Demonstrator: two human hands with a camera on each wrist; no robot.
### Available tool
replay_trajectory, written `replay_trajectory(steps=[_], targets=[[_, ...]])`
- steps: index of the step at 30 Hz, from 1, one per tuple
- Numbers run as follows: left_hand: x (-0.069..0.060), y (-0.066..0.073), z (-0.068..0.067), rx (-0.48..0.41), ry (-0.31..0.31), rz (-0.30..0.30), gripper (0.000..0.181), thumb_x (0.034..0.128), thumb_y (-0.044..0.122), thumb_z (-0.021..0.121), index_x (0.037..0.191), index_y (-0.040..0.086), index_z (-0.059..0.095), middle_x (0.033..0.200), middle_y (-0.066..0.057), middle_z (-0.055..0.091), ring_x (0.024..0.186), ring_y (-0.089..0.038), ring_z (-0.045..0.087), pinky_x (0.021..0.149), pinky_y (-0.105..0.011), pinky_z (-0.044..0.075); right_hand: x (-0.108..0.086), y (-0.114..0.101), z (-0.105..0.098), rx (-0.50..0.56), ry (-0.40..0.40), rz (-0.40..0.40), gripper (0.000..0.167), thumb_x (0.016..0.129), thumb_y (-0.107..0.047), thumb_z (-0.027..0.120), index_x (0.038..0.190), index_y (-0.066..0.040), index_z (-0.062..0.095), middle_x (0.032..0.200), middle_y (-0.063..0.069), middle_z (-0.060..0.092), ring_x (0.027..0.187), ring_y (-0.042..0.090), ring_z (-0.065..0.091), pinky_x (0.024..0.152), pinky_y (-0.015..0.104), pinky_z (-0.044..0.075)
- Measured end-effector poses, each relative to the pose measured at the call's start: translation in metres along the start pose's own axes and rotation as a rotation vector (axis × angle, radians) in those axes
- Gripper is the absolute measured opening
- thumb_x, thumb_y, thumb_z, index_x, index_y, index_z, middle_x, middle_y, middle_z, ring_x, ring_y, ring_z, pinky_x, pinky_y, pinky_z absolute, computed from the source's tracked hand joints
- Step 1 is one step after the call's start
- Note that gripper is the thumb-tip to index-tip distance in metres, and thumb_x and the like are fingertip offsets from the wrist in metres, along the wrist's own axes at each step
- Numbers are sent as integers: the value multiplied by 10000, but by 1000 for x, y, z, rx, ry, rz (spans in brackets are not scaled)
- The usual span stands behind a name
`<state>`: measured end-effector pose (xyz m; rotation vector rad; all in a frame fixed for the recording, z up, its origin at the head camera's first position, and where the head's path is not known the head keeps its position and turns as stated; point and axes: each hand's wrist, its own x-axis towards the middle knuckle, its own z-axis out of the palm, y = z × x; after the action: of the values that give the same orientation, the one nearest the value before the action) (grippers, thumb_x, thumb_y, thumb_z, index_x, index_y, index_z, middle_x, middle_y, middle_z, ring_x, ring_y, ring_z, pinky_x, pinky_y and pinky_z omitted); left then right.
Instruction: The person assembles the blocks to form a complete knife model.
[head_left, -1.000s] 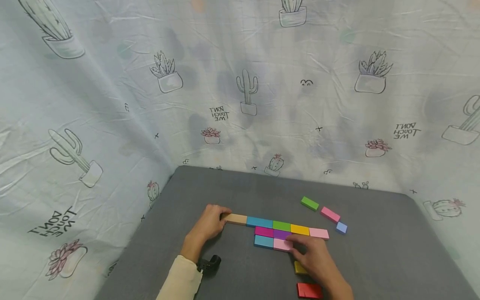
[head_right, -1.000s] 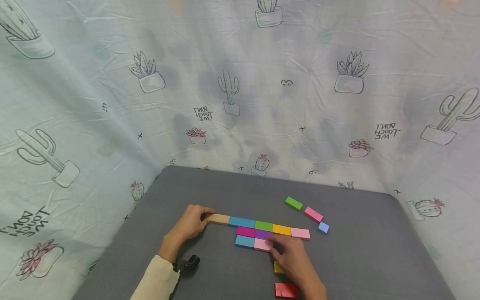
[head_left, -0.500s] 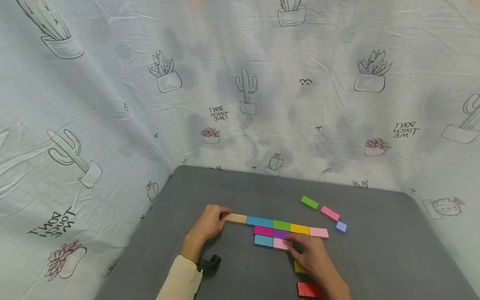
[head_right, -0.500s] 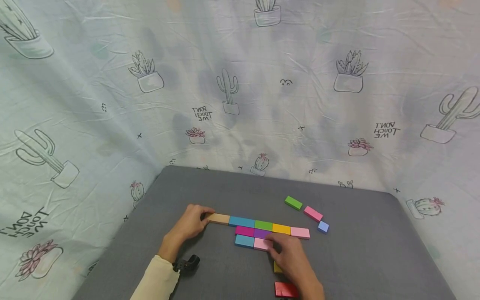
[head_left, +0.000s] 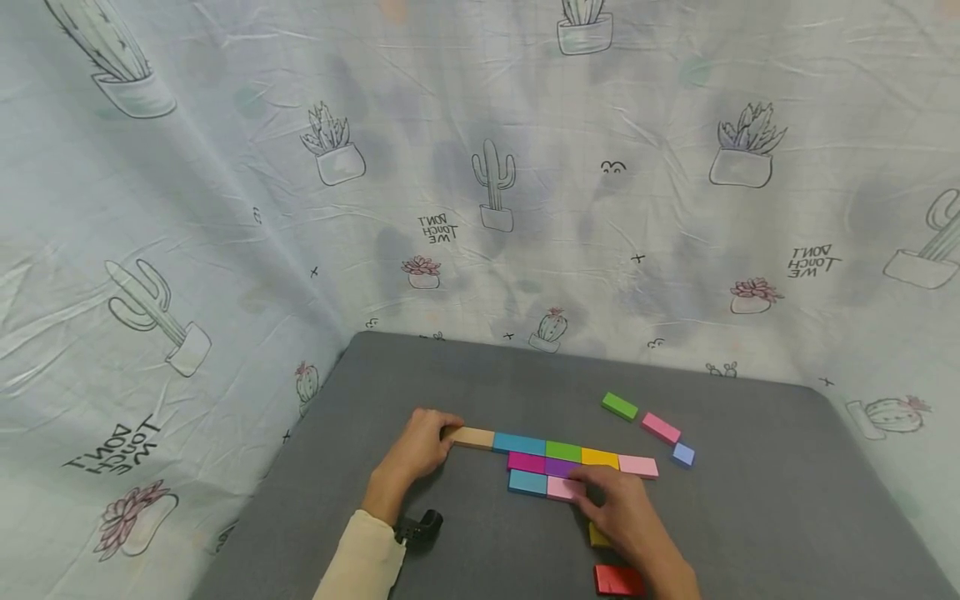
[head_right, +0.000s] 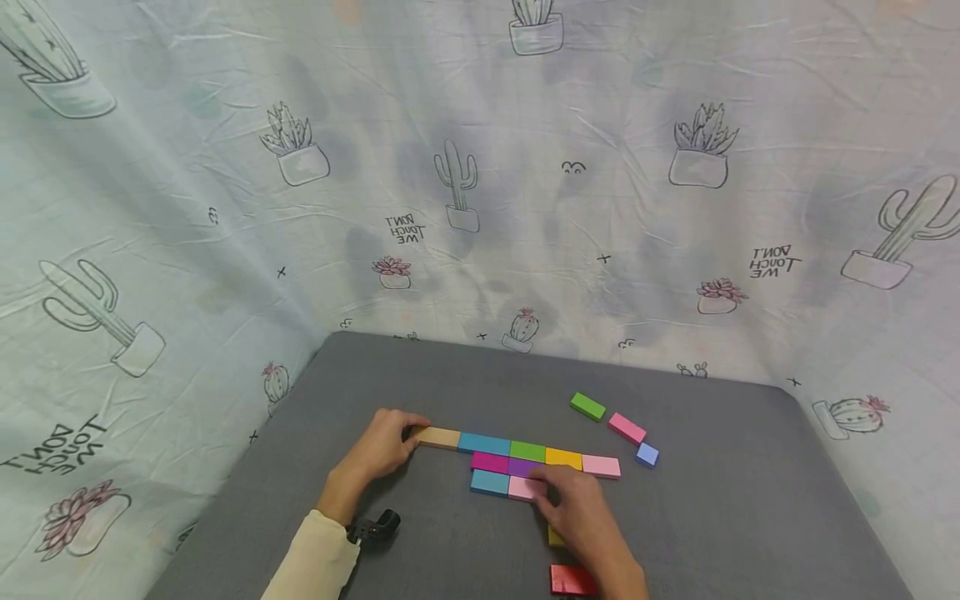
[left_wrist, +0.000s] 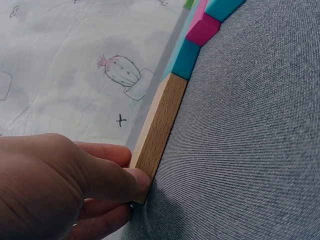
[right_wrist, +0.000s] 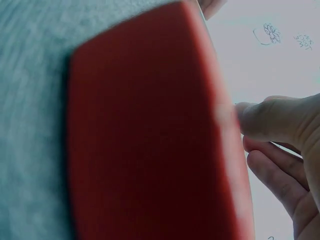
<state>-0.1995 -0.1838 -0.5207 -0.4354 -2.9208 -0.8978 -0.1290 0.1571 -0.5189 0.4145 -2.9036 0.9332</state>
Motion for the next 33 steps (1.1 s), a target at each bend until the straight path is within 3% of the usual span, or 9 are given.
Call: replay_trajectory(steps=[15,29,33], targets=[[0,0,0,-9,3,9,287,939,-70,798,1204,34,827,1162,-150,809,1089,-334,764,917,-499,648,3,0,3,-11,-8,-48,368,871,-95,932,1218,-171,839,1140,-83,822,1126,189,761,1027,467,630],[-1,-2,0,4,12,21,288,931,-73,804,1194,39,831,1147,-140,812,1071,-328,765,901,-489,650,4,-1,5,-23,-12,-45,363,863,-126,943,1209,-171,842,1132,-84,824,1106,185,765,1010,459,638],[-1,-2,0,2,8,19,284,935,-69,803,1196,39,831,1147,-141,812,1064,-326,765,891,-485,652,0,2,0,27,6,-16,356,873,-146,942,1208,-216,843,1134,-118,820,1108,154,761,1021,464,635]])
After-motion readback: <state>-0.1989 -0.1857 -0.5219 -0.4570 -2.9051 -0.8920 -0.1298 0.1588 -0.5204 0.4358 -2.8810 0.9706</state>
